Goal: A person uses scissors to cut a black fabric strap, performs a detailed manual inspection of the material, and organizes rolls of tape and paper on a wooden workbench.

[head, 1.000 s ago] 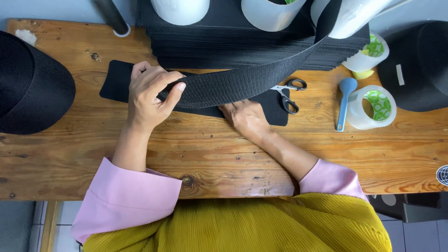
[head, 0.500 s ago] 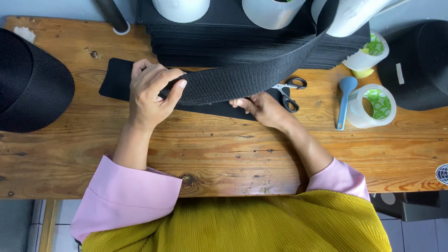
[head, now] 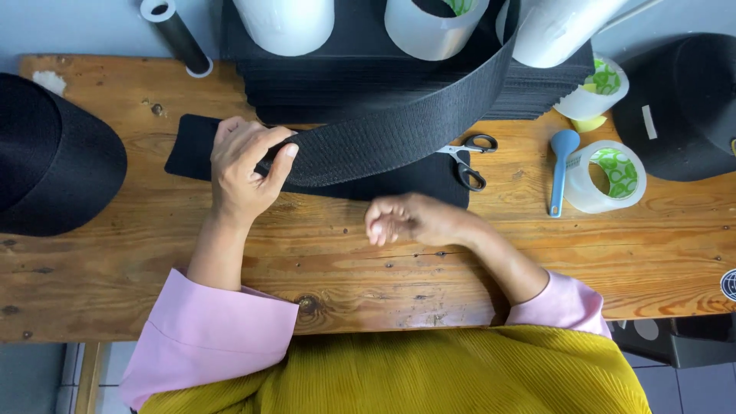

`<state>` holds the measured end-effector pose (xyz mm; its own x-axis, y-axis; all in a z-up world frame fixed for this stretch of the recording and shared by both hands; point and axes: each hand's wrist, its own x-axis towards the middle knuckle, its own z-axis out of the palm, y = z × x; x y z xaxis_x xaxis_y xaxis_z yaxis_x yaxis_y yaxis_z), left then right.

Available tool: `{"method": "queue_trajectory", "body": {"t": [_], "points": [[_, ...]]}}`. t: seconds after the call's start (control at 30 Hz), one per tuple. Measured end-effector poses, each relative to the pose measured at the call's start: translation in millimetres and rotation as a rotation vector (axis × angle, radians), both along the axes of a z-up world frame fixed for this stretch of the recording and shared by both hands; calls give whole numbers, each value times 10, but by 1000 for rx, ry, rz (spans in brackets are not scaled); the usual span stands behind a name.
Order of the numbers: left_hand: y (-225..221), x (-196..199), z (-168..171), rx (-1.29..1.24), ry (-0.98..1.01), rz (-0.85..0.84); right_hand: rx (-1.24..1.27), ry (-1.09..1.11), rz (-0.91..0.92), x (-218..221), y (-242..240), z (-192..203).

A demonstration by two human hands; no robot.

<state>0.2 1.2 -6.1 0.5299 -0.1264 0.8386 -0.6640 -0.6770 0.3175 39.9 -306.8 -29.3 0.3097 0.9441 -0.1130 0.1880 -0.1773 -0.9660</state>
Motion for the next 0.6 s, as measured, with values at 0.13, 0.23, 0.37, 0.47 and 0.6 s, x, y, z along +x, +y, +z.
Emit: {"method": "queue_trajectory", "body": {"t": [0.13,0.23,0.37,0.47,0.6], "points": [[11,25,-12,-2,-5,-20,-79,69,101,-3,15,77],[14,12,-16,12,-24,-21,-156,109,212,-23,-18,152],[-2,6,-17,37,-24,-12,-232,94,222,-62,-37,321],[1,31,-15,45,-26,-8,-169,63,198,-88,-11,368],[1,12,-13,32,-32,8,-63,121,281,-287,66,290]]}}
